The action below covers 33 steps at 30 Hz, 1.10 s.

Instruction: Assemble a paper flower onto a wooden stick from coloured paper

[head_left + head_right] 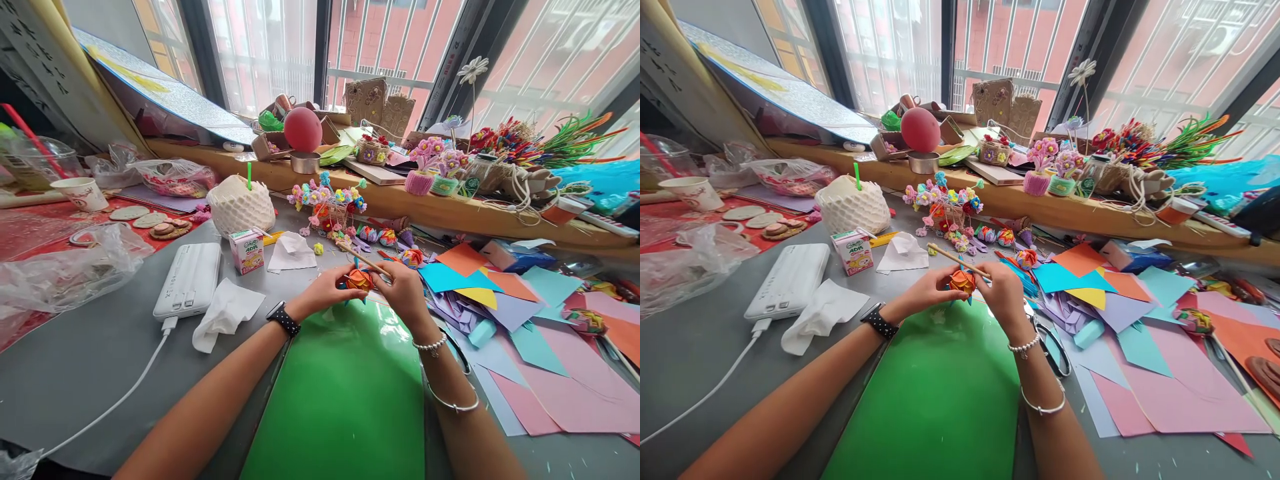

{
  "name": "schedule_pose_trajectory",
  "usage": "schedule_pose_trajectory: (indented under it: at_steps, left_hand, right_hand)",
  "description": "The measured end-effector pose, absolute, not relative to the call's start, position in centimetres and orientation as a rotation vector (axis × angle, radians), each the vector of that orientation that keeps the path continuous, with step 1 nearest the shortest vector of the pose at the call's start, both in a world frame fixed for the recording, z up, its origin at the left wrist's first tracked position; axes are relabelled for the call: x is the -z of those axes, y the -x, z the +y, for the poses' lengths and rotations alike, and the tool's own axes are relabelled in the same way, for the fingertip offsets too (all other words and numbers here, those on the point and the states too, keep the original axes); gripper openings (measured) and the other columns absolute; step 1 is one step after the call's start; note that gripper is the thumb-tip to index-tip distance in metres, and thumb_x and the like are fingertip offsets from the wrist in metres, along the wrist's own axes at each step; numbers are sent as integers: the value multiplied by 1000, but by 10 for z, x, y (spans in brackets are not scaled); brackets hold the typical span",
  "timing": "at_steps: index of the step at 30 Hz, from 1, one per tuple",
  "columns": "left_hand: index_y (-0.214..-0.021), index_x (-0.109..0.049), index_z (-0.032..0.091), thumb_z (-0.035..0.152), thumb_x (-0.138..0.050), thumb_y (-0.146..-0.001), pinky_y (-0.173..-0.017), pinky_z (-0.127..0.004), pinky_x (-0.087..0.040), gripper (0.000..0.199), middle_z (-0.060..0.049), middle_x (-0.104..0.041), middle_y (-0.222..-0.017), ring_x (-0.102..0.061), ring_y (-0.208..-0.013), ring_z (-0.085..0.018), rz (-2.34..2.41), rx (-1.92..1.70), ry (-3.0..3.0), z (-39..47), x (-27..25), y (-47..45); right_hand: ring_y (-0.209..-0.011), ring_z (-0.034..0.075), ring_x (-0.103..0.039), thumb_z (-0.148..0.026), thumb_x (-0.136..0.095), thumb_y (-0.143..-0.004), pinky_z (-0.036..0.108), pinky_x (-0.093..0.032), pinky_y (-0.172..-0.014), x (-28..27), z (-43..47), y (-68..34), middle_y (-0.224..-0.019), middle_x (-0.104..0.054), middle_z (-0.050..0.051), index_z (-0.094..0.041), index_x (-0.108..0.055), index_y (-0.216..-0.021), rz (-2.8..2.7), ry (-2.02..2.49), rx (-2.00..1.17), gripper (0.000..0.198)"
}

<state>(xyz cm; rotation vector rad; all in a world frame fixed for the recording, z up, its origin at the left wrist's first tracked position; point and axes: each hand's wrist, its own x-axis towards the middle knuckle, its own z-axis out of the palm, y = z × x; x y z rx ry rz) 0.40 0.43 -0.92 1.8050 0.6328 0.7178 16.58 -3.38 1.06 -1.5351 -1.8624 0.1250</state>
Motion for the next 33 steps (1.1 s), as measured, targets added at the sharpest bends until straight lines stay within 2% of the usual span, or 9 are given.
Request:
schedule_pose_trajectory:
  at_steps: [4,11,19,26,30,33]
  left_hand:
    - [-112,-48,12,36,-59,-69,-77,-29,-42,51,-10,-59,-99,-55,-87,-18,653,-713,-1833,3,8,-3]
    - [-119,-44,15,34,-61,-66,-83,-32,-40,59,-8,-57,-105,-52,-96,-21,731,-769,-1809,1,6,-3]
    - [-111,-49,13,42,-52,-71,-74,-26,-40,49,-6,-59,-96,-52,-85,-18,788,-692,-1992,-3,2,-5]
    - [-105,-49,14,46,-48,-73,-67,-24,-39,44,-4,-57,-89,-51,-76,-15,805,-650,-2025,-2,3,-5]
    - [-111,-43,12,45,-49,-73,-72,-25,-39,51,-6,-56,-94,-52,-82,-17,801,-662,-1886,0,3,-6]
    - [-115,-39,11,42,-49,-74,-75,-26,-39,53,-8,-55,-97,-52,-84,-16,776,-687,-1789,-1,1,-6]
  right_hand:
    - [-70,18,-56,-24,-50,-74,27,-39,-61,-11,-34,-167,-79,-66,5,-18,-65,-85,-1856,1524,-152,20]
    - [-43,10,-42,-29,-50,-74,22,-29,-44,-10,-33,-170,-61,-62,0,-20,-66,-90,-1836,1508,-284,24]
    - [-53,12,-48,-21,-49,-71,22,-33,-50,-10,-32,-167,-70,-64,2,-18,-65,-83,-1840,1567,-331,20]
    - [-47,11,-43,-22,-49,-70,22,-29,-46,-10,-33,-164,-57,-59,1,-17,-66,-79,-1862,1605,-222,20]
    - [-44,9,-40,-25,-49,-70,22,-28,-43,-16,-36,-168,-59,-60,1,-15,-66,-87,-1791,1525,-399,25]
    - [-49,11,-47,-24,-47,-71,23,-34,-46,-18,-36,-171,-65,-63,2,-14,-65,-91,-1731,1472,-568,29]
